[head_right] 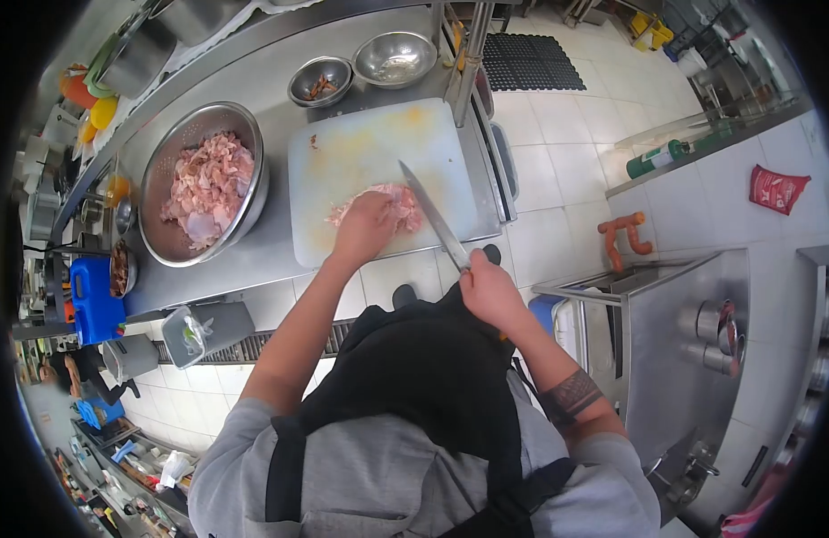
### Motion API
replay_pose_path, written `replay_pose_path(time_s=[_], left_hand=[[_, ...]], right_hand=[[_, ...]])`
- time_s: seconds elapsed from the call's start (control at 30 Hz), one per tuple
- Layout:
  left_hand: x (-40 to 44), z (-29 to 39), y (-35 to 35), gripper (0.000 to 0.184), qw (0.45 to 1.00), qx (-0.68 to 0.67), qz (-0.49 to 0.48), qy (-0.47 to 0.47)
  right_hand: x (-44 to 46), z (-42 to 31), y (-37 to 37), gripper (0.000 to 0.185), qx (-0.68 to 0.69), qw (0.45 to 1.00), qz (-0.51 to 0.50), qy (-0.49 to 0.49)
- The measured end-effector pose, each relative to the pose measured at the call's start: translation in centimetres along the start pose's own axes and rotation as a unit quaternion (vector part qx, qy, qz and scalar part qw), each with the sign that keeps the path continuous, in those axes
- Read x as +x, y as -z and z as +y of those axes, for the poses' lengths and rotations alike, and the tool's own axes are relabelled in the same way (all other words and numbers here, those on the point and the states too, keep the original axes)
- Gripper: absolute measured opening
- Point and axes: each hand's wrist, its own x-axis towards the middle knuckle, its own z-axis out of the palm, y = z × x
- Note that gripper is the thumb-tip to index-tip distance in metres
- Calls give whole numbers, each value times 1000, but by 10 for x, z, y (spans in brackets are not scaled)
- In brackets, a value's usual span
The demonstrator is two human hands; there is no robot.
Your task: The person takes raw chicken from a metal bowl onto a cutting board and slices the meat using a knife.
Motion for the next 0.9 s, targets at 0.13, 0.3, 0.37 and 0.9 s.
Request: replay_pose_path(time_s=[0.13,0.3,0.37,0.9], left_hand=[[12,3,-11,20,999,-4,-44,9],[23,-10,-12,20,993,12,-116,35],[24,-10,-14,20,992,10,-122,38],[20,-2,-12,17,995,4,-83,51]], right_hand=[[7,-10,-4,22,-62,998,-13,26],[0,-30,9,23,-125,991,-53,-7],[-3,-38,15,21,-166,985,-56,-4],[101,-24,-23,16,-132,987,-43,81]])
